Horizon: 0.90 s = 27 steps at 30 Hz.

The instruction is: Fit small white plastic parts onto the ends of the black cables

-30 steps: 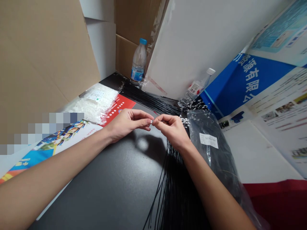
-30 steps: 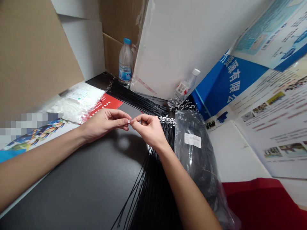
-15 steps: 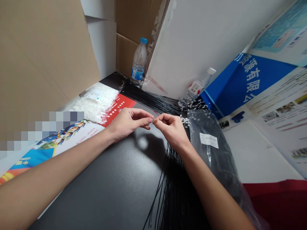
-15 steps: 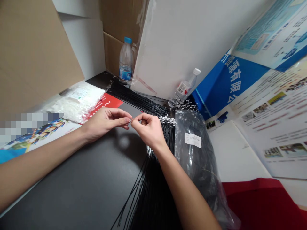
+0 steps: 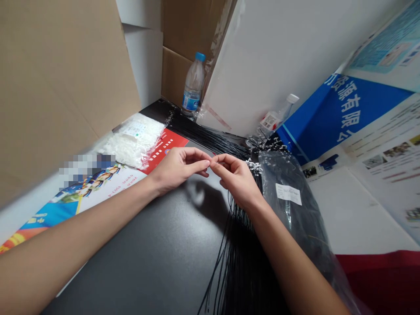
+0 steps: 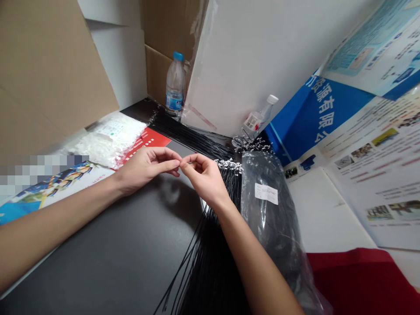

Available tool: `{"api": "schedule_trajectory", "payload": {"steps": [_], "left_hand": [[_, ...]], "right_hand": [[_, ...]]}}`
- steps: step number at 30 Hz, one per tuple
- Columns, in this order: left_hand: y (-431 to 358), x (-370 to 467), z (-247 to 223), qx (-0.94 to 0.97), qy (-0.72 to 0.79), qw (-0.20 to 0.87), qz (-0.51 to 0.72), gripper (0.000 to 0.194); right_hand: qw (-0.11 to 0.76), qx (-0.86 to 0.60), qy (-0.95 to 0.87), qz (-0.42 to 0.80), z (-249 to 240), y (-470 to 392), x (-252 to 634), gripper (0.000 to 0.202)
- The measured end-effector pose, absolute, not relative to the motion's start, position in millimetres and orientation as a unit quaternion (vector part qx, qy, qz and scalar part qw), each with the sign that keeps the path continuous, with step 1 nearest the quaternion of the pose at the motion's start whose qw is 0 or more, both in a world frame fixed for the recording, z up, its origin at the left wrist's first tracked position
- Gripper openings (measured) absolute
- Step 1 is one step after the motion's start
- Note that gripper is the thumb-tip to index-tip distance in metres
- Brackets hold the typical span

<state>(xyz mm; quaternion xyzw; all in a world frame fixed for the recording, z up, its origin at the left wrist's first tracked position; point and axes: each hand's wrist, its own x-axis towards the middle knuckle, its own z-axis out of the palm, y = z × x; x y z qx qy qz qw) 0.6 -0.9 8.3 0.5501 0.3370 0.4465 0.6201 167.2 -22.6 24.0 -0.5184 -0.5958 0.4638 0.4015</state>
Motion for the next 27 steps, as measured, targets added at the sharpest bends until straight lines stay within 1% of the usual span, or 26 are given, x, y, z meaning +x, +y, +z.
{"api": "schedule_trajectory", "payload": {"steps": [4, 9, 13, 17, 23, 27], "left_hand": [[0.2, -0.7, 7.8, 0.541, 0.336, 0.624, 0.452, 0.011], [3.7, -2.8, 5.7, 0.501, 0.318, 0.648, 0.477, 0.012], [4.8, -3.0, 5.7, 0.479, 0.313, 0.663, 0.483, 0.015], [3.6, -2.6, 4.5, 0.479, 0.304, 0.673, 0.475, 0.017], [2.1, -3.8, 3.6, 0.502, 0.282, 0.687, 0.443, 0.019], [1.7, -4.2, 4.5, 0.497, 0.279, 0.694, 0.441, 0.020]], "right_hand": [[0.395, -0.492, -0.647, 0.429, 25.2, -22.9, 169.2, 0.033], [0.384, -0.489, -0.670, 0.405, 27.6, -20.4, 173.9, 0.027], [0.393, -0.486, -0.681, 0.381, 26.8, -20.0, 174.7, 0.025], [0.403, -0.479, -0.707, 0.330, 24.5, -22.0, 173.3, 0.020], [0.379, -0.511, -0.741, 0.216, 31.1, -26.8, 174.0, 0.017], [0.375, -0.506, -0.747, 0.210, 35.6, -27.6, 175.1, 0.015]]}}
